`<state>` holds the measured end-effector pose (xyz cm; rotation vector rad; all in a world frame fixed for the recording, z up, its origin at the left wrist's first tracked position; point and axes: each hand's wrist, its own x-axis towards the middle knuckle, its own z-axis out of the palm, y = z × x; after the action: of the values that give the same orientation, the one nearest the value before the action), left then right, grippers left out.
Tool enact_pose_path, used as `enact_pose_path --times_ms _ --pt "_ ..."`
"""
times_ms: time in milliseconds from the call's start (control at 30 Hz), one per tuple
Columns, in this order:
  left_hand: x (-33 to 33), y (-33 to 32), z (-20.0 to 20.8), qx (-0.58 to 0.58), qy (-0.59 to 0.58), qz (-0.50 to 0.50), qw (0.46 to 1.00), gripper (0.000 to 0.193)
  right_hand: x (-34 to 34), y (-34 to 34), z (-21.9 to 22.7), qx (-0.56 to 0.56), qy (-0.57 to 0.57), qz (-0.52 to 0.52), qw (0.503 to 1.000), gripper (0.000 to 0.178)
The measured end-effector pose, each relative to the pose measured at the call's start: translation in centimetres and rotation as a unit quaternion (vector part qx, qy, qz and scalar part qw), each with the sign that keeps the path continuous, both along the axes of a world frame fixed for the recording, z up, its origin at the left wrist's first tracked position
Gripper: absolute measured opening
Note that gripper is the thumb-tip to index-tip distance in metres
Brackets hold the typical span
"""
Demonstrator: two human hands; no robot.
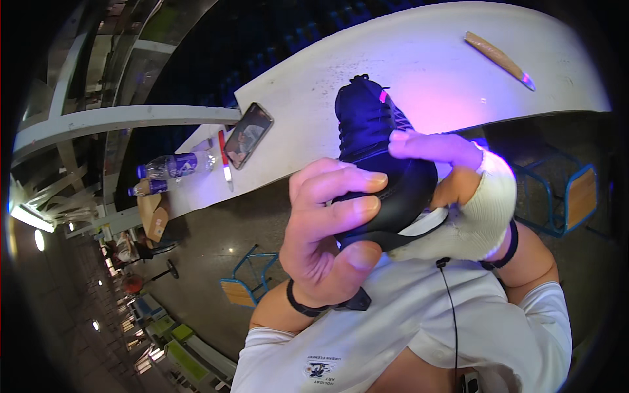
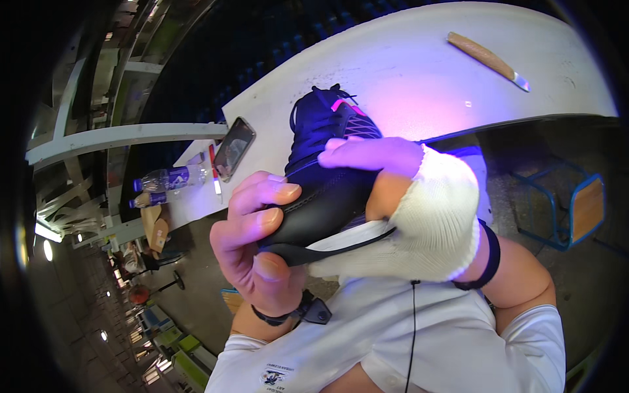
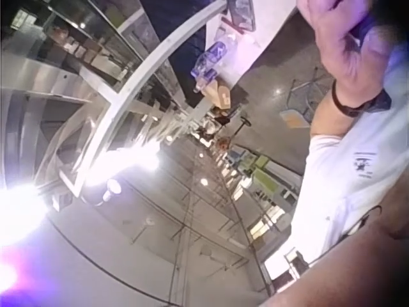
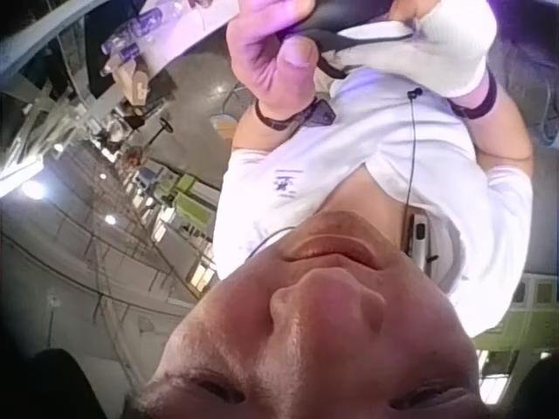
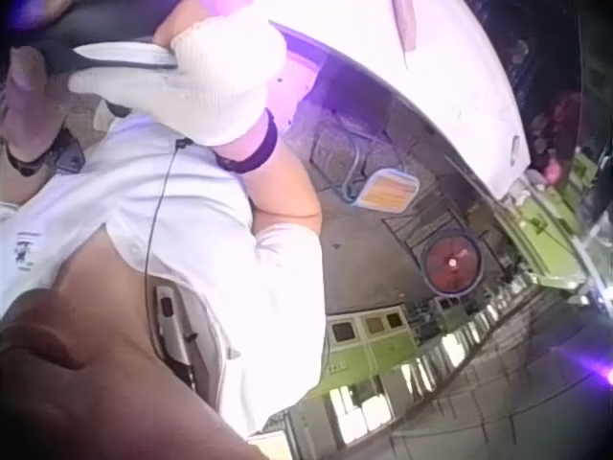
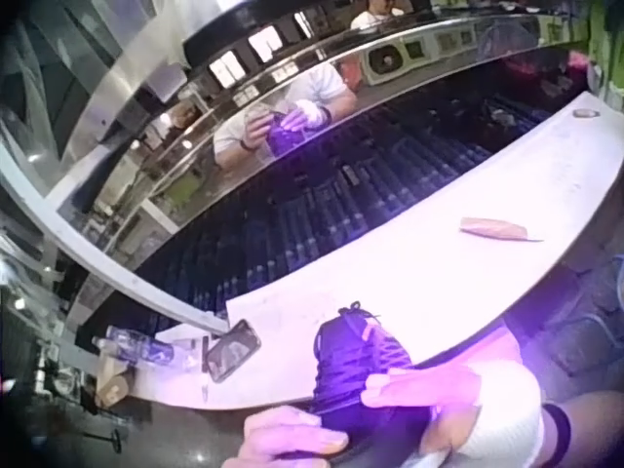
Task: The person picks up a shoe from the conveyor belt, pulls the sole away from the upper by hand, and wipes the shoe with a cloth. They then press a new sole against the shoe and place it back onto the conveyor belt.
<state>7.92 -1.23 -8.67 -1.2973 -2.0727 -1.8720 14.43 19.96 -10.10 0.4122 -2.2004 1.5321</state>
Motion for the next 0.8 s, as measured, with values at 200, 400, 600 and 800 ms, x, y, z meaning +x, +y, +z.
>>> enact_pose_path --times_ms 200,400,600,800 --pt "-0.6 -2.6 1.5 0.028 -0.104 0.018 0.994 0.042 -1.6 -1.5 -5.4 0.039 0.080 -0.071 0.993 0.050" --pt "-1.7 -3.0 4.3 -0.228 0.035 0.010 0.973 0.081 -2.5 -1.5 -6.2 0.054 0.127 -0.010 0.990 0.051" --pt "-1.1 -4.4 3.1 -0.242 0.036 0.047 0.968 0.072 -3.2 -0.9 -5.4 0.088 0.066 0.017 0.994 0.044" --pt "-1.2 -7.1 1.3 -0.142 -0.072 0.058 0.985 0.044 -5.5 -1.7 -8.6 0.087 0.072 -0.024 0.993 0.053"
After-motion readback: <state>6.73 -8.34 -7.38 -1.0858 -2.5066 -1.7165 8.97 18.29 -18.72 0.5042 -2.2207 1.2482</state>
